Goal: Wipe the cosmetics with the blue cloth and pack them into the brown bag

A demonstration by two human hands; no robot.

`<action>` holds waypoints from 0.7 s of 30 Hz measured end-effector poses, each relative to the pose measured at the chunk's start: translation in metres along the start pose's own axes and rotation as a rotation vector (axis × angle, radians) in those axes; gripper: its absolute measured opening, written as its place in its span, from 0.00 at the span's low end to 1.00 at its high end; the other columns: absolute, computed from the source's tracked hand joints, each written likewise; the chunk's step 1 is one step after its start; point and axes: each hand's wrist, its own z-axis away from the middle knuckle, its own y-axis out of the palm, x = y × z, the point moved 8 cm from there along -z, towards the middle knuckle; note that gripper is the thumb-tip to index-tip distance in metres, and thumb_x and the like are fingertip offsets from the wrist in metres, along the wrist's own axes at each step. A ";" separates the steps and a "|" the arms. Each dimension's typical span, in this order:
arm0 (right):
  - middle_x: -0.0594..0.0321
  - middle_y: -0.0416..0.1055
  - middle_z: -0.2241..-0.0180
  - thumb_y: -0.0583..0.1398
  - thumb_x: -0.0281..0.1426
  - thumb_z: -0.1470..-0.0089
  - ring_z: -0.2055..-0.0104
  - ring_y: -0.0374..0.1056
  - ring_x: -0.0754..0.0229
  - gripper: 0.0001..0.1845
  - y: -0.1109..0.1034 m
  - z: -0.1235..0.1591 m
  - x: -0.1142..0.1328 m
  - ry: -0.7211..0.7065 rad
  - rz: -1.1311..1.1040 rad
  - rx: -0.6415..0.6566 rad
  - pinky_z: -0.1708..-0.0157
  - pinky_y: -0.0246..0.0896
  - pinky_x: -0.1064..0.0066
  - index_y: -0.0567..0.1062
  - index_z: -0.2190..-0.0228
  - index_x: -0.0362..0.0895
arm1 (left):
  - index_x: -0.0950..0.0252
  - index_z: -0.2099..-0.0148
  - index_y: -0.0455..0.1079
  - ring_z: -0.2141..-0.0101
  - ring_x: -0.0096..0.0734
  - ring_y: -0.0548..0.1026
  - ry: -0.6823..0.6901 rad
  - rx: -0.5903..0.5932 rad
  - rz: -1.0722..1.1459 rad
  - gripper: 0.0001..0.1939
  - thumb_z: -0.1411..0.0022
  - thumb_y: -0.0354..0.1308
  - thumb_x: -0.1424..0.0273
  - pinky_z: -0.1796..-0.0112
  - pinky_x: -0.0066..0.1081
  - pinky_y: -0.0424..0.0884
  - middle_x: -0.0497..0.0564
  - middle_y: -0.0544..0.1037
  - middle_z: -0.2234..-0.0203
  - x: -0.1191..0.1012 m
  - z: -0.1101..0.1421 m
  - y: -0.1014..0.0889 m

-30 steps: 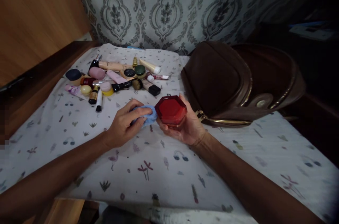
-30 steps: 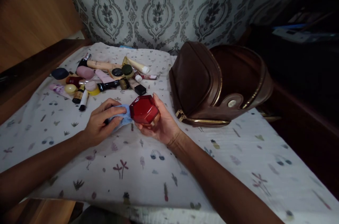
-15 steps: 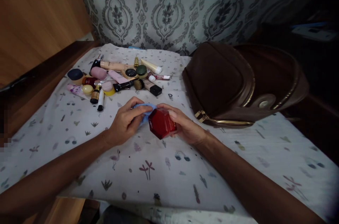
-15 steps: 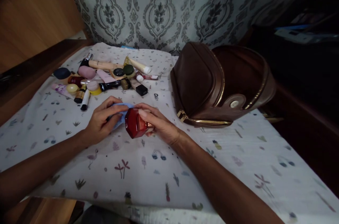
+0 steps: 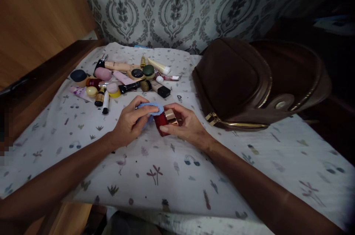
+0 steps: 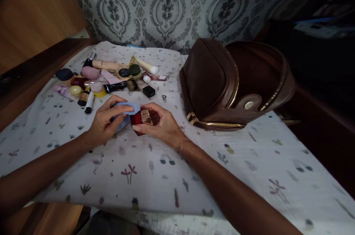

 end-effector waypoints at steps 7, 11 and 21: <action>0.67 0.73 0.71 0.74 0.41 0.62 0.72 0.69 0.62 0.28 -0.003 0.000 -0.002 -0.018 0.139 -0.049 0.69 0.68 0.67 0.72 0.61 0.46 | 0.60 0.50 0.73 0.63 0.29 0.70 0.101 0.049 -0.115 0.15 0.33 0.51 0.79 0.67 0.29 0.68 0.53 0.69 0.60 -0.012 0.000 0.000; 0.66 0.74 0.70 0.74 0.44 0.62 0.70 0.71 0.60 0.29 -0.004 -0.001 -0.005 -0.022 0.138 -0.064 0.67 0.70 0.65 0.71 0.61 0.46 | 0.60 0.51 0.73 0.64 0.30 0.70 0.192 0.062 -0.178 0.13 0.32 0.51 0.77 0.69 0.29 0.68 0.54 0.70 0.59 -0.016 0.003 0.000; 0.62 0.73 0.59 0.74 0.37 0.62 0.59 0.72 0.57 0.37 -0.010 -0.004 -0.009 0.037 0.115 0.105 0.57 0.71 0.61 0.70 0.51 0.48 | 0.62 0.52 0.73 0.67 0.29 0.67 0.166 0.077 -0.163 0.13 0.34 0.51 0.79 0.71 0.28 0.65 0.53 0.69 0.61 -0.014 0.000 0.001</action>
